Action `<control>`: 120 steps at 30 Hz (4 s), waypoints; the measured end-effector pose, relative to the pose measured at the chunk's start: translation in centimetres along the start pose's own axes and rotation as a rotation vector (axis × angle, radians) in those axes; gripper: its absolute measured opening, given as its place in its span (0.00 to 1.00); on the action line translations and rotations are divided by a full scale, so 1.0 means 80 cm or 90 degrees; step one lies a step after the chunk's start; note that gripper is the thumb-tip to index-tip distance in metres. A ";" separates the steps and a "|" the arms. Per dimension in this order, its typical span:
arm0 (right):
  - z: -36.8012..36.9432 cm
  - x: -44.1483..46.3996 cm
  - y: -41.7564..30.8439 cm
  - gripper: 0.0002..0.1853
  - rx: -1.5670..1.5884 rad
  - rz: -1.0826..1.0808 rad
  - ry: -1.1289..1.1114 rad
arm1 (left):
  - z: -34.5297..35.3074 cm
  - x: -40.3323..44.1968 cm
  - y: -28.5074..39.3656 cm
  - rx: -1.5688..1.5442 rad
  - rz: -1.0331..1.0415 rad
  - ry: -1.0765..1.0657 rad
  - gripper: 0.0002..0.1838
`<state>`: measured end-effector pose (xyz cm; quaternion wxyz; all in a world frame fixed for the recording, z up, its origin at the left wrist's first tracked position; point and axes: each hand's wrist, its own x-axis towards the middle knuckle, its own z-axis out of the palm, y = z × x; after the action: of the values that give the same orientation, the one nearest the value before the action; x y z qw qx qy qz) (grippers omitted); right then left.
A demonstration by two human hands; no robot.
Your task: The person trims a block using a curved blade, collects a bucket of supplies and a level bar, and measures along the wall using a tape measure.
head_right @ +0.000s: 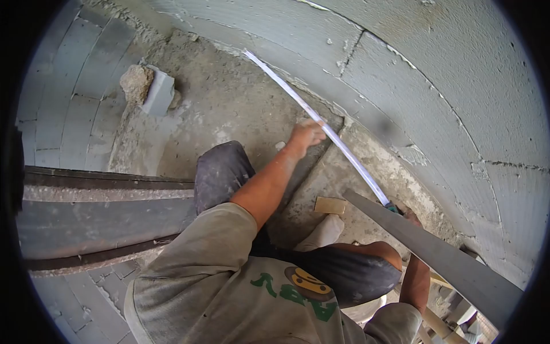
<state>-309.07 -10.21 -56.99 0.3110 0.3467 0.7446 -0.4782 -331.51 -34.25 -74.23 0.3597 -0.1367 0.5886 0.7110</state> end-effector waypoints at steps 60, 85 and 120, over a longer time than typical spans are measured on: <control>0.461 -0.931 -0.043 0.33 0.621 0.561 0.354 | 0.187 -0.480 0.220 1.058 -0.082 -0.785 0.09; 0.308 -1.560 0.234 0.18 0.338 1.101 0.011 | 0.303 -1.035 -0.206 1.002 -0.026 -1.000 0.16; 0.287 -1.609 0.306 0.29 0.492 1.122 -0.208 | 0.275 -1.422 -0.373 1.119 -0.422 -1.234 0.21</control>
<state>-213.27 -52.25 25.12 0.5218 0.7865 -0.0418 -0.3277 -226.35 -52.11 -20.08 0.7485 0.5557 0.2959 -0.2082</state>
